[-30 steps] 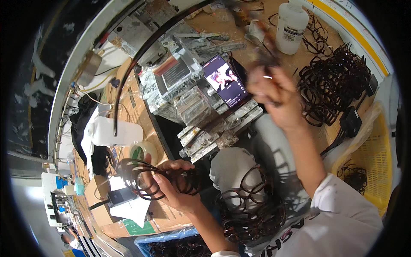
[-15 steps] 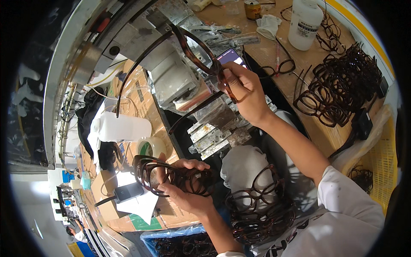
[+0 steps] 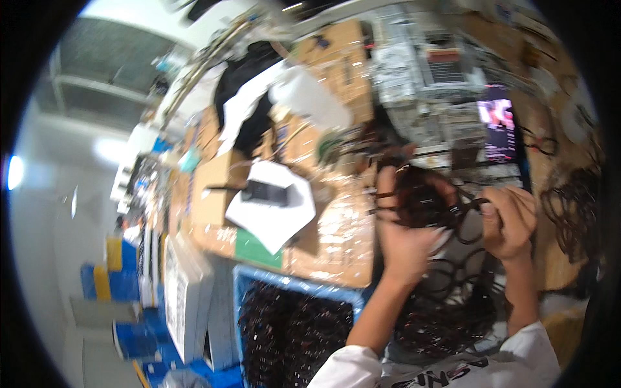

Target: The person repeatedly picks up pairs of eyeglasses from a blue bin, briefly inspects them, and places them onto a pile on the table. The person continues this repetitive sorting process throughout the clip.

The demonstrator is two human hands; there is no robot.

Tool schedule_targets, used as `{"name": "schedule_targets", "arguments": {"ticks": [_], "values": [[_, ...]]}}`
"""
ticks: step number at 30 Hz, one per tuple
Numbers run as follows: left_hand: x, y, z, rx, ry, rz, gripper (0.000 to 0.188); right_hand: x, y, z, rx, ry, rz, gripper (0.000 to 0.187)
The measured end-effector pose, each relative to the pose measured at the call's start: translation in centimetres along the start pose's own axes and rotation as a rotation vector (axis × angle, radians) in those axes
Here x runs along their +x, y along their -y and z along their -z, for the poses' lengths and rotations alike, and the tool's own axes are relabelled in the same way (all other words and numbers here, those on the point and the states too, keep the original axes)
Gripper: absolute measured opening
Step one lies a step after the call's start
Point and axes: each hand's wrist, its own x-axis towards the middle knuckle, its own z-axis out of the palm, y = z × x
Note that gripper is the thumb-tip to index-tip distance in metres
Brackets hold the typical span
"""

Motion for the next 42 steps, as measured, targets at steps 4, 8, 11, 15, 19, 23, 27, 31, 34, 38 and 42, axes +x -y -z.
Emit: {"name": "schedule_targets", "arguments": {"ticks": [4, 8, 11, 15, 19, 23, 27, 31, 34, 38, 42], "values": [[-0.7, -0.6, -0.6, 0.309, 0.183, -0.197, 0.082, 0.5, 2.7, 0.3, 0.034, 0.082, -0.076, 0.016], [-0.4, -1.0, 0.7, 0.499, 0.148, -0.362, 0.040, 0.0, 3.3, 3.0, 0.051, 0.300, -0.403, 0.024], [-0.6, -0.5, 1.6, 0.451, -0.122, 0.089, 0.009, -2.0, 3.1, 4.4, 0.001, 0.699, -0.679, 0.041], [0.5, 1.0, 2.7, 0.288, -0.138, -0.067, 0.010, -3.7, 2.5, 4.1, 0.007, 0.599, -0.616, 0.028], [0.8, 1.7, 3.5, 0.247, -0.093, -0.039, 0.027, -2.4, 2.1, 6.7, 0.143, 0.516, -0.529, 0.005], [0.6, 2.0, 3.9, 0.258, -0.053, 0.049, 0.050, -0.8, 0.2, 8.9, 0.476, -0.020, -0.573, 0.011], [0.1, 2.7, 3.4, 0.215, 0.037, 0.141, 0.062, 0.7, -4.4, 3.2, 0.603, -0.358, -0.445, 0.016], [-0.6, 3.1, 2.5, 0.220, 0.001, 0.138, 0.066, 2.9, -7.1, -2.4, 0.889, -0.321, -0.660, 0.010], [-0.9, 3.2, 2.3, 0.226, -0.077, 0.086, 0.063, 3.9, -7.4, -3.9, 0.750, -0.311, -0.607, 0.022], [-0.7, 3.3, 2.5, 0.313, -0.106, 0.038, 0.031, 3.8, -7.4, -4.5, 0.739, -0.322, -0.593, 0.019], [-0.1, 2.6, 2.7, -0.150, -0.125, 0.104, 0.061, 2.9, -7.8, -4.9, 0.782, -0.403, -0.580, 0.016]]}}
